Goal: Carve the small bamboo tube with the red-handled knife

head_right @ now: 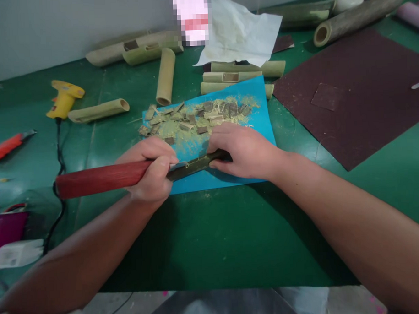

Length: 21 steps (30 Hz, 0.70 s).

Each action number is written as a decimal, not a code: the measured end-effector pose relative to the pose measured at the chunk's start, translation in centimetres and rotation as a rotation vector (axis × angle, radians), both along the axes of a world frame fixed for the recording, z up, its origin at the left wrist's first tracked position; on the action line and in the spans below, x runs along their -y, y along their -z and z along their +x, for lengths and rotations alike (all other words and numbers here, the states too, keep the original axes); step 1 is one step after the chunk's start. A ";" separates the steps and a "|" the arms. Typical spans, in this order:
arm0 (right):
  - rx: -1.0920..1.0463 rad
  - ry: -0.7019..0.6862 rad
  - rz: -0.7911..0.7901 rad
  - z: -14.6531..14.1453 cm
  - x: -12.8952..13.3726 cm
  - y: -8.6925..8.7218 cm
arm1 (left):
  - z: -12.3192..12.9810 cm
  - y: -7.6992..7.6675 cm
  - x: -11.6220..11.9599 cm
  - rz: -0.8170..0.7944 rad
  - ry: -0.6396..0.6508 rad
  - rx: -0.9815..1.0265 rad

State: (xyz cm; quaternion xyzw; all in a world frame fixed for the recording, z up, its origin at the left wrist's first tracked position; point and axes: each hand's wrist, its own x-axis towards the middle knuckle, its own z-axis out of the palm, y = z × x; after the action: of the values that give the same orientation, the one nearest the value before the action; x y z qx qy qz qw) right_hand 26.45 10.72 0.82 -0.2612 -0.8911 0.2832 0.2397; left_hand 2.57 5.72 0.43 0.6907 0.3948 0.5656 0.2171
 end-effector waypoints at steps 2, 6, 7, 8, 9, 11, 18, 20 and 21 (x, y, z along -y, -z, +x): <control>0.002 0.001 -0.003 0.0 0.0 0.0 | 0.0 0.2 -0.2 0.052 0.002 0.038; 0.007 -0.012 -0.008 0.1 0.0 -0.1 | 0.2 0.2 -0.4 0.051 0.041 0.055; 0.005 -0.013 -0.010 0.1 0.0 -0.1 | 0.2 0.1 -0.4 0.027 0.059 0.029; 0.001 -0.014 -0.012 0.1 0.0 -0.1 | 0.2 -0.1 -0.4 0.000 0.075 -0.003; -0.003 -0.012 -0.012 0.0 0.0 -0.1 | 0.2 -0.3 -0.3 -0.025 0.091 -0.036; -0.008 -0.008 -0.010 0.0 0.1 -0.1 | 0.2 -0.7 -0.2 -0.056 0.112 -0.083; -0.026 -0.010 -0.005 0.0 0.1 0.0 | 0.2 -1.1 -0.2 -0.077 0.143 -0.147; -0.026 -0.009 -0.001 0.0 0.1 0.0 | 0.2 -1.0 -0.3 -0.068 0.143 -0.159; -0.023 -0.011 0.000 0.0 0.1 0.0 | 0.2 -1.0 -0.3 -0.066 0.142 -0.165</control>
State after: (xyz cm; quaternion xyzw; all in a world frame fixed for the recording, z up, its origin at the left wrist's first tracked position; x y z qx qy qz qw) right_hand 26.50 10.64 0.82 -0.2531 -0.8897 0.2873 0.2485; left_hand 2.76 6.00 1.48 0.7536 0.3795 0.4769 0.2462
